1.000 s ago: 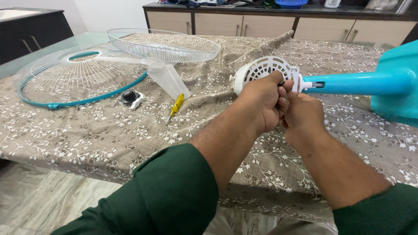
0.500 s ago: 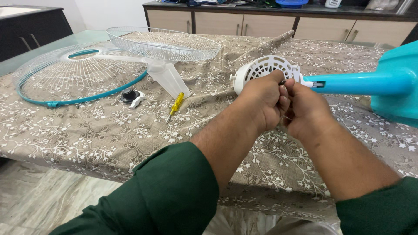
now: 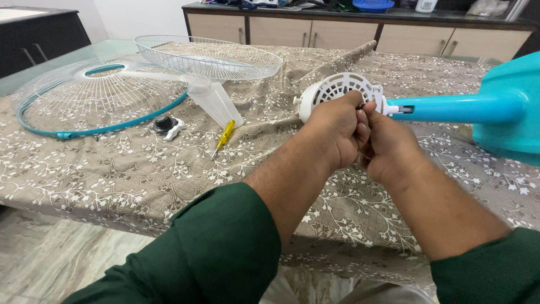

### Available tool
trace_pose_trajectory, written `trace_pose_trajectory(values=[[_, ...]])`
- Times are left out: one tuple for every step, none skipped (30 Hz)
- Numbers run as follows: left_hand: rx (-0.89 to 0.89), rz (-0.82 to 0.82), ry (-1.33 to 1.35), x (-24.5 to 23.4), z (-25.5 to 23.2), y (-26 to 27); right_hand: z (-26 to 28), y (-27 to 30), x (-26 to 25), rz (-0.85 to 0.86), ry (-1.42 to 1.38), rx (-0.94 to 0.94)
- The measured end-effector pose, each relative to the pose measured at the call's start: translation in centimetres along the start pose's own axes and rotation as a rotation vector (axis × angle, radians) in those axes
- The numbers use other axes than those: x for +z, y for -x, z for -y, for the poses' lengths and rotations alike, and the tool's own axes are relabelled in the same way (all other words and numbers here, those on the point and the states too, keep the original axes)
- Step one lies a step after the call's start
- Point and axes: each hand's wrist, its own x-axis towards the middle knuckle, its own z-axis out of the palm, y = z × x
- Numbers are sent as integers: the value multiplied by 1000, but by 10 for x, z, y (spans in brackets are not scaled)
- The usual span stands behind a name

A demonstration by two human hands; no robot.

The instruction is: The person uses a yellow screwdriver to remove screws from the back cover of a blue and white electric fan, then detaches the cover. They continue to unscrew and remove the motor housing from the fan body, placing the removed parts on the table.

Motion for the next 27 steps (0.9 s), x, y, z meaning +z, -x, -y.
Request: trace_pose_trajectory(values=[[9, 1, 2, -1, 0, -1, 0, -1, -1, 9, 15, -3], [4, 1, -2, -1, 1, -2, -1, -2, -1, 18, 30, -7], [1, 1, -4, -1, 1, -3, -2, -4, -1, -2, 40, -21], [-1, 1, -6, -2, 1, -4, -4, -5, -2, -23, 49, -35], [1, 1, 1, -2, 1, -4, -5, -6, -4, -45, 58, -50], [3, 0, 8, -2, 1, -5, -7, -7, -5, -22, 70, -74], [6, -3, 15, -2, 1, -5, -9, -8, -6, 3, 80, -96], [5, 5, 19, -2, 1, -5, -11, -9, -6, 28, 90, -118], [4, 15, 23, -2, 1, -5, -13, -10, -7, 39, 81, -136], [2, 24, 28, -2, 0, -6, -15, -10, -8, 51, 72, -154], [-4, 12, 28, -1, 0, -7, -17, -10, -8, 62, 63, -171], [-10, 0, 28, -1, 0, -8, -20, -11, -8, 54, 50, -165], [-17, -12, 27, -1, 0, -9, -23, -11, -6, 44, 36, -159], [-14, -3, 25, -1, 0, -10, -26, -11, -6, 35, 23, -153], [-10, 5, 23, -1, 0, -11, -30, -10, -4, 84, 45, -180], [-5, 13, 21, -1, 0, -13, -35, -10, -2, 134, 66, -206], [-6, -1, 13, -1, 0, -14, -39, -8, -1, 183, 90, -231], [-6, -14, 4, 0, 0, -15, -42, -7, -2, 337, 226, -362], [-8, -27, -5, 1, 0, -17, -45, -6, -2, 491, 363, -491], [-6, -15, -8, 3, 0, -18, -49, -6, -1, 646, 500, -617], [0, -3, -10, 5, -2, -20, -52, -6, 2, 682, 641, -690], [7, 10, -13, 6, -4, -20, -57, -7, 7, 715, 783, -762], [-6, -8, 0, 7, -7, -21, -63, -9, 13, 747, 925, -832], [-19, -26, 12, 9, -9, -22, -69, -11, 20, 777, 1068, -902], [-34, -42, 24, 10, -10, -23, -75, -14, 25, 802, 1211, -970], [-48, -35, 35, 12, -11, -24, -81, -17, 30, 825, 1355, -1038], [-58, -31, 46, 14, -12, -25, -85, -23, 41, 968, 1227, -1089]])
